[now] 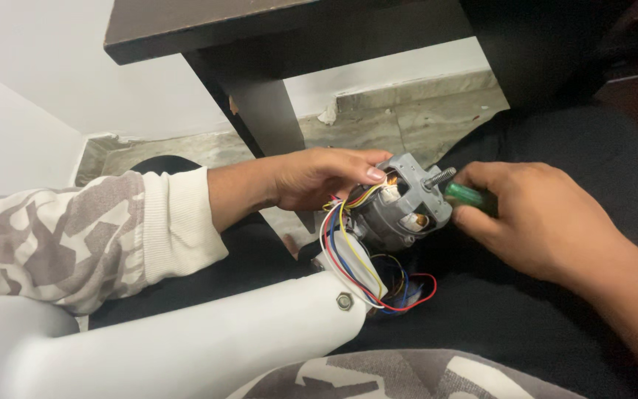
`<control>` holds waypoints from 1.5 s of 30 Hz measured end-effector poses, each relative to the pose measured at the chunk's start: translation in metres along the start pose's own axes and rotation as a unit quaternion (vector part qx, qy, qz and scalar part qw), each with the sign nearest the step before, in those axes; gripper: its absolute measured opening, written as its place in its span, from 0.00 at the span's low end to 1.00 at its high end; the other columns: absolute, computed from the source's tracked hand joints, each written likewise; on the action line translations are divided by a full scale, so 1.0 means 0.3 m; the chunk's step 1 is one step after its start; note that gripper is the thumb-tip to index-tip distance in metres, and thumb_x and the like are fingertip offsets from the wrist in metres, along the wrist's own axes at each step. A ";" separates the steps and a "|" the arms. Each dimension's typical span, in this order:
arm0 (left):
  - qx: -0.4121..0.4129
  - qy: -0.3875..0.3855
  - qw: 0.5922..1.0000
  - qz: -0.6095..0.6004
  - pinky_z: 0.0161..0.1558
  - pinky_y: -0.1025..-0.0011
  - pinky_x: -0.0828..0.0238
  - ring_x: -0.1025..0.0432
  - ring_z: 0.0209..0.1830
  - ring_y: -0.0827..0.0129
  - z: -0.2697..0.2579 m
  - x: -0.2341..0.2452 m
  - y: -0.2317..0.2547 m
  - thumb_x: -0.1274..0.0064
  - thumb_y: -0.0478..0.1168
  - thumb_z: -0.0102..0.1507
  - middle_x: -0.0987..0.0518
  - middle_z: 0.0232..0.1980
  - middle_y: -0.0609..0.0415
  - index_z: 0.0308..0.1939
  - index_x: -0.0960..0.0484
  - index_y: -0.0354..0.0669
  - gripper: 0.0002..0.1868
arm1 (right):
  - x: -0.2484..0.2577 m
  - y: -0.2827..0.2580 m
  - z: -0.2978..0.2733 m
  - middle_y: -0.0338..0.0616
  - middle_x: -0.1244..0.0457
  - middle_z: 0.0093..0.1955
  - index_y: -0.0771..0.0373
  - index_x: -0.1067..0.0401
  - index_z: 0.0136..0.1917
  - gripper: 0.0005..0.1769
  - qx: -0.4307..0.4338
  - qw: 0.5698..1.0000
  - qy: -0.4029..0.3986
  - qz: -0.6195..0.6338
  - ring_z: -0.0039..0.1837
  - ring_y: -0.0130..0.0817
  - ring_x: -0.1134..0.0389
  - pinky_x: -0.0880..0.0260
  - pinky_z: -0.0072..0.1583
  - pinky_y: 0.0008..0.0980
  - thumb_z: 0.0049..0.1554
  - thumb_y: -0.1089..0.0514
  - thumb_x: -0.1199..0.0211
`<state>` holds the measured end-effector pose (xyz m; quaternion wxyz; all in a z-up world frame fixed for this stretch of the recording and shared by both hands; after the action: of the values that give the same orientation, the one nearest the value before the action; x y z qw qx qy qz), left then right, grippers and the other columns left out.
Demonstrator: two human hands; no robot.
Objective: The person uses a screwdriver to loosen and remove screws from a small electric motor held on their lap. They remove a black plastic cover and set it aside, then continue to unscrew fasteners from the motor housing.
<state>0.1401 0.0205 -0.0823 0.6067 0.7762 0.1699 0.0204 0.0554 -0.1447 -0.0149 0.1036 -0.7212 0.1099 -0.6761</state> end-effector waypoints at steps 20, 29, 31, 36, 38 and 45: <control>-0.055 -0.027 0.989 -0.136 0.67 0.48 0.30 0.25 0.60 0.43 -0.055 -0.190 0.083 0.35 0.49 0.58 0.25 0.62 0.31 0.74 0.42 0.34 0.47 | 0.113 -0.035 -0.139 0.52 0.30 0.40 0.61 0.22 0.48 0.12 0.047 0.984 0.143 0.097 0.43 0.47 0.28 0.29 0.46 0.41 0.55 0.52 0.33; -0.074 -0.064 0.963 -0.250 0.67 0.48 0.29 0.24 0.58 0.41 -0.013 -0.368 0.117 0.39 0.47 0.65 0.21 0.58 0.34 0.69 0.34 0.29 0.36 | 0.156 0.021 -0.295 0.48 0.32 0.38 0.60 0.23 0.50 0.11 0.014 0.967 0.185 0.174 0.40 0.43 0.30 0.29 0.44 0.39 0.56 0.54 0.37; -0.054 -0.061 0.956 -0.283 0.65 0.47 0.28 0.24 0.57 0.40 0.009 -0.396 0.112 0.40 0.49 0.65 0.21 0.56 0.34 0.67 0.31 0.29 0.34 | 0.155 0.046 -0.302 0.47 0.32 0.37 0.60 0.23 0.51 0.12 -0.020 0.969 0.153 0.195 0.39 0.38 0.31 0.28 0.43 0.38 0.57 0.53 0.37; -0.016 -0.059 0.955 -0.289 0.65 0.46 0.28 0.24 0.57 0.40 0.013 -0.428 0.079 0.41 0.52 0.66 0.20 0.56 0.37 0.66 0.28 0.32 0.32 | 0.155 0.034 -0.314 0.43 0.30 0.37 0.59 0.23 0.51 0.13 0.021 0.966 0.101 0.237 0.40 0.32 0.30 0.29 0.45 0.34 0.56 0.51 0.35; -0.017 -0.066 0.958 -0.278 0.65 0.47 0.29 0.25 0.58 0.39 0.008 -0.416 0.077 0.40 0.53 0.66 0.20 0.56 0.38 0.66 0.27 0.34 0.33 | 0.129 0.061 -0.302 0.46 0.31 0.37 0.61 0.23 0.49 0.14 -0.055 0.972 0.067 0.220 0.40 0.34 0.31 0.29 0.46 0.35 0.58 0.49 0.34; 0.004 -0.091 0.955 -0.283 0.65 0.48 0.28 0.25 0.60 0.39 0.025 -0.384 0.048 0.40 0.55 0.66 0.20 0.57 0.37 0.68 0.28 0.35 0.35 | 0.114 0.062 -0.266 0.49 0.30 0.37 0.60 0.24 0.51 0.15 -0.048 0.983 0.064 0.168 0.41 0.37 0.31 0.29 0.46 0.37 0.58 0.48 0.35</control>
<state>0.0368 -0.0227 -0.0506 0.5972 0.6974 0.3268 -0.2240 -0.0225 -0.1728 0.0171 0.1736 -0.6515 0.2679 -0.6882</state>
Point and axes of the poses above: each hand's wrist, its own z-axis towards the middle knuckle, its own x-axis out of the back of the hand, y = z × x, the point moved 8 cm from there along z, towards the middle knuckle
